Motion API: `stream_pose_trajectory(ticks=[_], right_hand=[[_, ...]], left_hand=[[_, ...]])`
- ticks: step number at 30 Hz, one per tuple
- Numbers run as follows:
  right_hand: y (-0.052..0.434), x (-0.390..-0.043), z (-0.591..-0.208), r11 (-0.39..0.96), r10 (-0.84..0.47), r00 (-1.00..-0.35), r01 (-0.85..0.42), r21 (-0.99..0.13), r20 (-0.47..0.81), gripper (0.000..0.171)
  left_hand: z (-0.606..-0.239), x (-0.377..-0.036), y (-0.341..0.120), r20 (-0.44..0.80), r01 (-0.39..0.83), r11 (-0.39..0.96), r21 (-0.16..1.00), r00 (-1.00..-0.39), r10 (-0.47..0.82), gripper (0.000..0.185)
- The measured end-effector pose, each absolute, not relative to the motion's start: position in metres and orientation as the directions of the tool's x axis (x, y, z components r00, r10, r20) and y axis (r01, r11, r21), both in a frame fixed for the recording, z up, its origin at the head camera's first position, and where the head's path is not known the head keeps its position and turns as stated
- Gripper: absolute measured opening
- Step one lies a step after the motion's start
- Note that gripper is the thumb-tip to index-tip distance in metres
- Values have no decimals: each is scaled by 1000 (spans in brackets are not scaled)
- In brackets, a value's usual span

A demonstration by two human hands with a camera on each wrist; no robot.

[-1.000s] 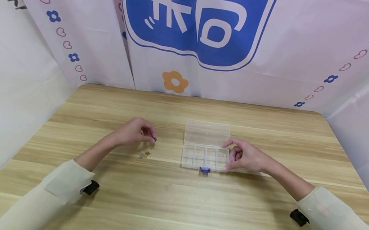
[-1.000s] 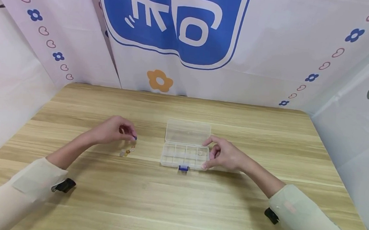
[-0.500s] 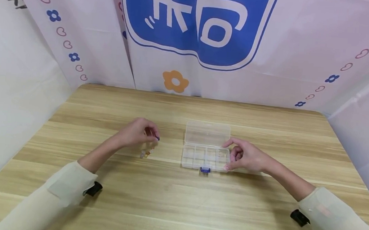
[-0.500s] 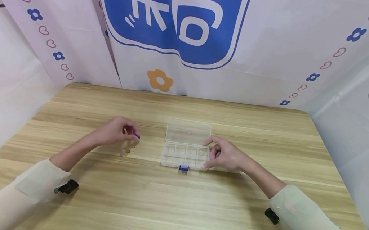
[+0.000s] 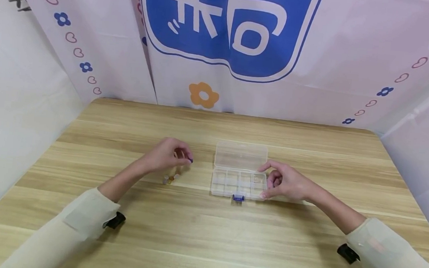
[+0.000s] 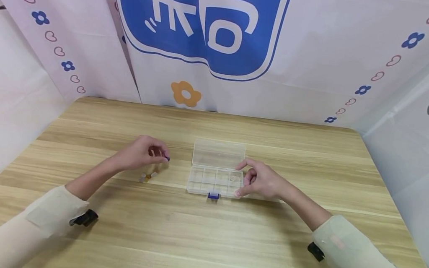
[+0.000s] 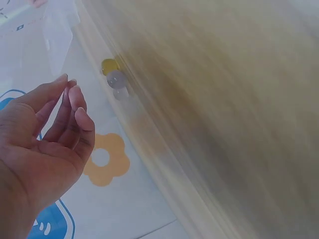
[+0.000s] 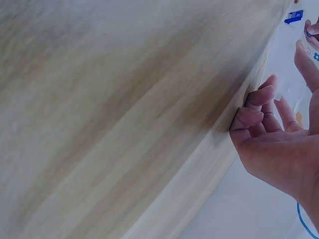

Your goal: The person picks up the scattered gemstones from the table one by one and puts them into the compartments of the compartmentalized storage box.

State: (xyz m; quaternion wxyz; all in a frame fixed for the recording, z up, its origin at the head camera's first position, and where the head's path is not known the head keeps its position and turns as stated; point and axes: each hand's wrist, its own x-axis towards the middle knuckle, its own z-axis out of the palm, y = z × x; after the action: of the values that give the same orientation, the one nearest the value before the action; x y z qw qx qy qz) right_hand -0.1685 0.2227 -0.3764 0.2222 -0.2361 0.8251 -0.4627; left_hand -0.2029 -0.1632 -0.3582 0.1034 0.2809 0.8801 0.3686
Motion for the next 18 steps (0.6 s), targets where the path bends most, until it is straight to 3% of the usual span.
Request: stream_pose_trajectory(ticks=[18], right_hand=[[224,-169,-377,458,-599,-787,-185,-870,-148,63]], left_hand=[[-354,-202,-145,12,352,505,788,-829,560,3]])
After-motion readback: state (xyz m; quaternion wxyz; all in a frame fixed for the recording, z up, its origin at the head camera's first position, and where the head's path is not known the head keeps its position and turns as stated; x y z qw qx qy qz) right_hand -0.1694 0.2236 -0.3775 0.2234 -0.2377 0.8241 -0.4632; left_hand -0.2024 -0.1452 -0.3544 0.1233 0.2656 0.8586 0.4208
